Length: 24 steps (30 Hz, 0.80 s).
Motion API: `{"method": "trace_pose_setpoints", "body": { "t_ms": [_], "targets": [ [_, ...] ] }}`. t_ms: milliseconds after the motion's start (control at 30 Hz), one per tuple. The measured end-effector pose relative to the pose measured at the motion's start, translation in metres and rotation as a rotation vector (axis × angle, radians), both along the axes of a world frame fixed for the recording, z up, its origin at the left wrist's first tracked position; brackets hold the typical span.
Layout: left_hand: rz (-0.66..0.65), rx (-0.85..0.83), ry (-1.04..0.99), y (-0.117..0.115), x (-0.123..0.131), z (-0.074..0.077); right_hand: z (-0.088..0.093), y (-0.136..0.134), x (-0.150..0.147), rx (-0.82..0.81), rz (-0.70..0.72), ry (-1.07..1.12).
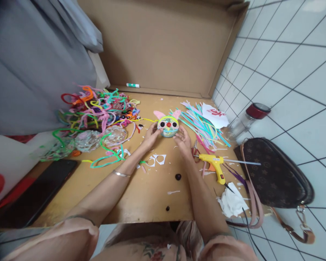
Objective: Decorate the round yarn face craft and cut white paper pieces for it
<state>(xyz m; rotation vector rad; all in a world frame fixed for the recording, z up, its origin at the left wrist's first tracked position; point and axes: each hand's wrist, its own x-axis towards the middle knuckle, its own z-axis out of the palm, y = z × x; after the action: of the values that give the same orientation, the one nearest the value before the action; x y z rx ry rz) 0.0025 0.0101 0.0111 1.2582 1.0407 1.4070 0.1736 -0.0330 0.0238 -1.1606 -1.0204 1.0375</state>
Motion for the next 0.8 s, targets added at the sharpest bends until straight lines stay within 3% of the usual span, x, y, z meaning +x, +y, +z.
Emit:
{"method": "trace_pose_setpoints", "body": {
  "t_ms": [800],
  "targets": [
    [-0.002,-0.027,-0.090,0.0034,0.0041,-0.0052,0.0006,0.0001,0.0000,-0.029,-0.001,-0.013]
  ]
}}
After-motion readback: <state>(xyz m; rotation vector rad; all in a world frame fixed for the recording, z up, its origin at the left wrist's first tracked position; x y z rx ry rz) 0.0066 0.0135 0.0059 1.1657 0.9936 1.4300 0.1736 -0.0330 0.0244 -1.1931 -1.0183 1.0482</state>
